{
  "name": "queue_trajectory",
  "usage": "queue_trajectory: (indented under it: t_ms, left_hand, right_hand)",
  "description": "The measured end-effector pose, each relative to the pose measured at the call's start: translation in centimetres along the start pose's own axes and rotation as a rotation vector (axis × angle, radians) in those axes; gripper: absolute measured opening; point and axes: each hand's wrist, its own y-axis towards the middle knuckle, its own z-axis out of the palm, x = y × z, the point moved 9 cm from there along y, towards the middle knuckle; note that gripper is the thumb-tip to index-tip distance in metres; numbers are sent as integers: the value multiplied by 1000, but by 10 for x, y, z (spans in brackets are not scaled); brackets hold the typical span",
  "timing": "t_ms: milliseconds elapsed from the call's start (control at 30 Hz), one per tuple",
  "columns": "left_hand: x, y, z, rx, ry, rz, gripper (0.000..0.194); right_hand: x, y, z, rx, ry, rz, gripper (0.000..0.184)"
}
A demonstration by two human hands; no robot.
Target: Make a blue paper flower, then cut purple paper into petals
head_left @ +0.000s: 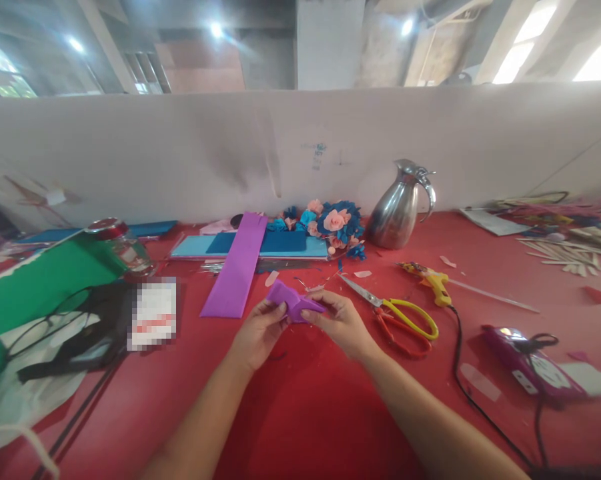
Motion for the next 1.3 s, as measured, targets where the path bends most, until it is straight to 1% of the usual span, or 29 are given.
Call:
queue_trajectory:
  t_ms: [100,200,300,400,567,667,733,800,833,900,967,1000,1067,1133,1300]
  left_hand:
    - [7,-3,4,17,-72,-78,13]
    - [16,-9,13,91,-97,-179,14]
    - [21,-14,22,167,-114,-248,21]
    - [22,-18,27,218,-97,-279,27]
    - [28,-21,33,287,-53,-314,25]
    - [32,-21,32,288,-59,-338,20]
    - [34,-20,31,276,-24,-337,18]
    - [30,-18,29,254,42,-290,20]
    - [25,-16,27,229,82,-227,22]
    - [7,-13,25,173,174,-47,25]
    - [-11,-16,28,141,273,136,29]
    - [-17,-18,31,139,326,193,30]
    - [-23,-21,37,142,436,240,34]
    - [-25,-23,39,130,523,244,34]
    - [-26,-21,39,116,601,251,33]
  right_hand:
    - [7,-3,2,-13,-42,-46,13]
    - [18,-5,4,-12,-97,-136,8]
    - [27,-6,6,9,-106,-212,9]
    - [31,-8,7,28,-112,-239,13]
    - [36,-10,9,60,-172,-278,10]
    - [39,-11,12,88,-139,-289,8]
    - [39,-11,10,64,-138,-280,7]
    - [38,-10,8,22,-154,-265,7]
    - [37,-10,6,-2,-164,-261,6]
    - [36,-9,3,-50,-186,-261,7]
    - [35,-9,0,-88,-221,-271,8]
    - [34,-9,-1,-100,-241,-276,9]
    - [32,-9,-1,-105,-280,-283,10]
    - [31,-9,-1,-105,-311,-290,11]
    - [34,-11,0,-107,-403,-331,18]
